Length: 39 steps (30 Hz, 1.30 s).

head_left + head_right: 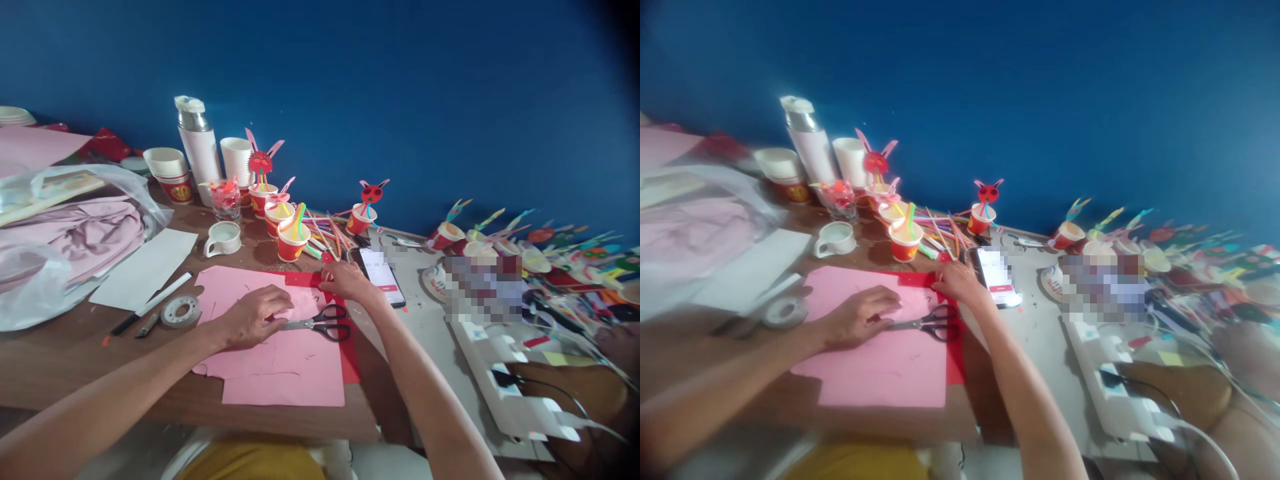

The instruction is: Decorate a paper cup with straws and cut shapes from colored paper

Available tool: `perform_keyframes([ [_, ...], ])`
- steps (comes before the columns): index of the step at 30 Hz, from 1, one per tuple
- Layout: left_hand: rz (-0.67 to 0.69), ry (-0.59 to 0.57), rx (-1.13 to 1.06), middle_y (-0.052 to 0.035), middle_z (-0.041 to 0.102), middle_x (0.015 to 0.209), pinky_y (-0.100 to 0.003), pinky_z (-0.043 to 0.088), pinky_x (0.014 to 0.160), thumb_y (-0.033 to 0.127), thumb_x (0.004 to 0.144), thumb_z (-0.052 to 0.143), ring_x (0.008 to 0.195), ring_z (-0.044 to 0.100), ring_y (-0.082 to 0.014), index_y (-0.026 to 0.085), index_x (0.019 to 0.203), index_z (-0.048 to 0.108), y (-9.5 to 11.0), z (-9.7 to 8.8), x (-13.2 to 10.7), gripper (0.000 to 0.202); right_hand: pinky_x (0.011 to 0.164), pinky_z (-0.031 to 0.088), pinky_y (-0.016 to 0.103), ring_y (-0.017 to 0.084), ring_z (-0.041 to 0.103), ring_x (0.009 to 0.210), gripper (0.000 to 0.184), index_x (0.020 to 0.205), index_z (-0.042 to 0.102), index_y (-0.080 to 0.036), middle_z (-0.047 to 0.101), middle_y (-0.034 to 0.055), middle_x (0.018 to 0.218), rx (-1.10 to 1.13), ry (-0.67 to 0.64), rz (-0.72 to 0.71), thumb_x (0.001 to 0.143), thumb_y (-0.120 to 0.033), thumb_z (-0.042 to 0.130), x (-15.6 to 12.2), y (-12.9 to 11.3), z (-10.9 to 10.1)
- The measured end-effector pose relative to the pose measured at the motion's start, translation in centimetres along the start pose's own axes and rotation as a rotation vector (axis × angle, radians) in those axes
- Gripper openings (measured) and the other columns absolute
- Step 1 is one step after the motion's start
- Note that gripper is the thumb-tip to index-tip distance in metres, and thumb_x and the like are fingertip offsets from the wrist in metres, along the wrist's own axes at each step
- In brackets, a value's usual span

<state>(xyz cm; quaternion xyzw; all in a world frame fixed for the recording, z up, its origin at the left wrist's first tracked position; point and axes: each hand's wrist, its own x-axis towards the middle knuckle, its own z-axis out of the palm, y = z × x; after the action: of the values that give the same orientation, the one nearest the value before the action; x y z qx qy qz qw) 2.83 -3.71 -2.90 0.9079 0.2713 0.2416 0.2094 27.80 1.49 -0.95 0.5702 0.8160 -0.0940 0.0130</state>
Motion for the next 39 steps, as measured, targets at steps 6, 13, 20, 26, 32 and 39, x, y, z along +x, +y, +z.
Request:
perform_keyframes([
  [6, 0.016, -0.009, 0.039, -0.0112, 0.060, 0.106, -0.037, 0.044, 0.089, 0.023, 0.083, 0.051, 0.100, 0.052, -0.0216, 0.015, 0.102, 0.061, 0.1, 0.2, -0.1, 0.023, 0.087, 0.035, 0.040, 0.028, 0.053, 0.103, 0.036, 0.106, 0.059, -0.021, 0.063, 0.0088, 0.105, -0.003, 0.057, 0.035, 0.072, -0.036, 0.062, -0.1, -0.4, 0.0],
  [13, 0.014, -0.014, 0.081, -0.0096, 0.061, 0.105, -0.040, 0.042, 0.091, 0.026, 0.082, 0.053, 0.100, 0.052, -0.0221, 0.017, 0.099, 0.062, 0.0, 0.8, -0.3, 0.022, 0.076, 0.041, 0.033, 0.025, 0.059, 0.090, 0.025, 0.088, 0.062, -0.021, 0.066, 0.0053, 0.091, 0.051, 0.015, -0.010, 0.066, -0.031, 0.068, 0.3, -0.3, -0.2],
  [20, 0.022, 0.018, 0.100, -0.0099, 0.060, 0.107, -0.041, 0.043, 0.090, 0.027, 0.083, 0.051, 0.101, 0.052, -0.0225, 0.019, 0.100, 0.063, 0.1, 0.7, -0.3, 0.022, 0.068, 0.042, 0.028, 0.022, 0.062, 0.082, 0.032, 0.104, 0.058, -0.022, 0.068, 0.0038, 0.091, 0.118, 0.100, -0.020, 0.072, -0.027, 0.062, -0.4, 0.2, 0.1],
  [26, 0.011, 0.051, 0.170, -0.0113, 0.057, 0.113, -0.040, 0.042, 0.091, 0.023, 0.085, 0.048, 0.107, 0.050, -0.0230, 0.018, 0.100, 0.061, 0.4, 0.3, 0.0, 0.021, 0.073, 0.045, 0.025, 0.017, 0.062, 0.084, 0.017, 0.092, 0.066, -0.022, 0.068, 0.0016, 0.092, 0.312, 0.234, -0.125, 0.082, -0.024, 0.052, -2.0, 0.2, 0.2],
  [32, 0.051, 0.129, 0.198, -0.0109, 0.057, 0.110, -0.041, 0.040, 0.093, 0.018, 0.080, 0.054, 0.107, 0.049, -0.0237, 0.018, 0.102, 0.060, 1.2, 0.3, 0.1, 0.022, 0.080, 0.046, 0.026, 0.017, 0.062, 0.090, 0.021, 0.096, 0.066, -0.021, 0.068, 0.0032, 0.096, 0.487, 0.493, -0.161, 0.086, -0.023, 0.048, -3.6, -0.1, 1.2],
  [39, 0.024, 0.246, 0.248, -0.0123, 0.051, 0.120, -0.045, 0.039, 0.094, 0.025, 0.080, 0.055, 0.110, 0.046, -0.0262, 0.019, 0.114, 0.052, 1.5, -0.7, -0.1, 0.035, 0.077, 0.048, 0.026, 0.017, 0.064, 0.084, 0.023, 0.100, 0.066, -0.023, 0.069, 0.0017, 0.094, 0.552, 0.603, -0.052, 0.087, -0.027, 0.047, -4.3, 0.0, 1.8],
])
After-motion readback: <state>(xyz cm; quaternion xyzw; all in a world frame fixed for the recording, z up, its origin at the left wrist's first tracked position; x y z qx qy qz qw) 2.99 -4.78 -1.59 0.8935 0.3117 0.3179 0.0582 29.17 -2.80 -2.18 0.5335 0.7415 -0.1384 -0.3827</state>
